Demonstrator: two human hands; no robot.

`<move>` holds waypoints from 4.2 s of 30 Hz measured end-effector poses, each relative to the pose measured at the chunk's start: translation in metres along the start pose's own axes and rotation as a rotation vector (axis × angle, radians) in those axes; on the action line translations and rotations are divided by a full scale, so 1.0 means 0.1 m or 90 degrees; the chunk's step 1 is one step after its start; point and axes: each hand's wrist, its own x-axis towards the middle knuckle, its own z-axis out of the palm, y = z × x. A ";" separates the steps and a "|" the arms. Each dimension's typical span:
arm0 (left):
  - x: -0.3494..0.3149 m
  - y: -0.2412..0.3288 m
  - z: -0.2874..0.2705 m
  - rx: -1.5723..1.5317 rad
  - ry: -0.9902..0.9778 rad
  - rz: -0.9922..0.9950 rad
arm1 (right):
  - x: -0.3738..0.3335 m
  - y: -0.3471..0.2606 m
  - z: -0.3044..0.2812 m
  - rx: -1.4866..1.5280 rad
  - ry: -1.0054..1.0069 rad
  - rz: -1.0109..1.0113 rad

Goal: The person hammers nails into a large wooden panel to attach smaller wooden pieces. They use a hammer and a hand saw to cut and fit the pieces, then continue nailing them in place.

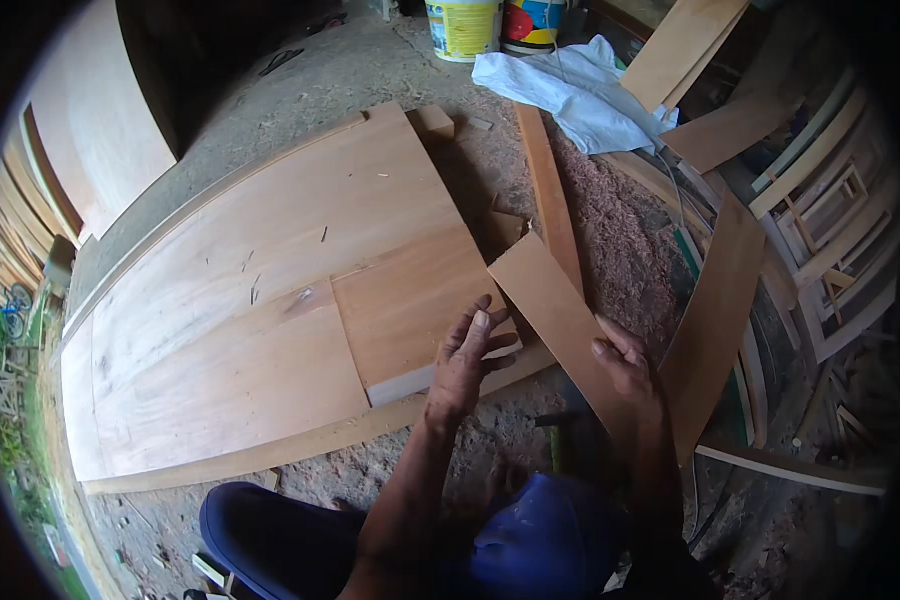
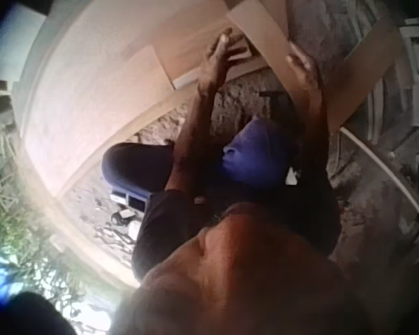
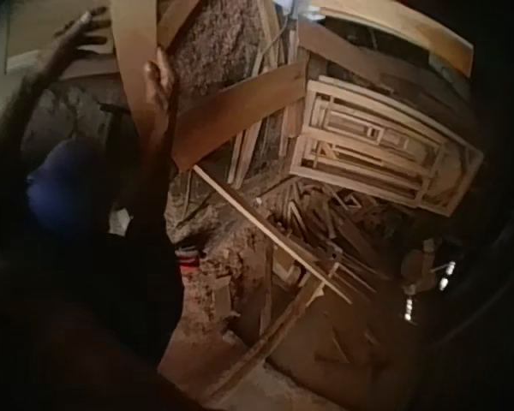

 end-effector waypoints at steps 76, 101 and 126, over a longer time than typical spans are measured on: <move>-0.71 -1.10 -0.45 -0.051 0.269 -0.035 | 0.24 0.74 1.40 0.718 0.382 -0.020; -0.43 -0.44 -0.54 0.786 0.201 0.434 | 0.07 1.28 2.19 0.146 0.381 0.029; -0.04 -0.20 -1.20 1.154 -0.221 0.380 | 0.05 0.82 2.06 0.506 0.261 0.265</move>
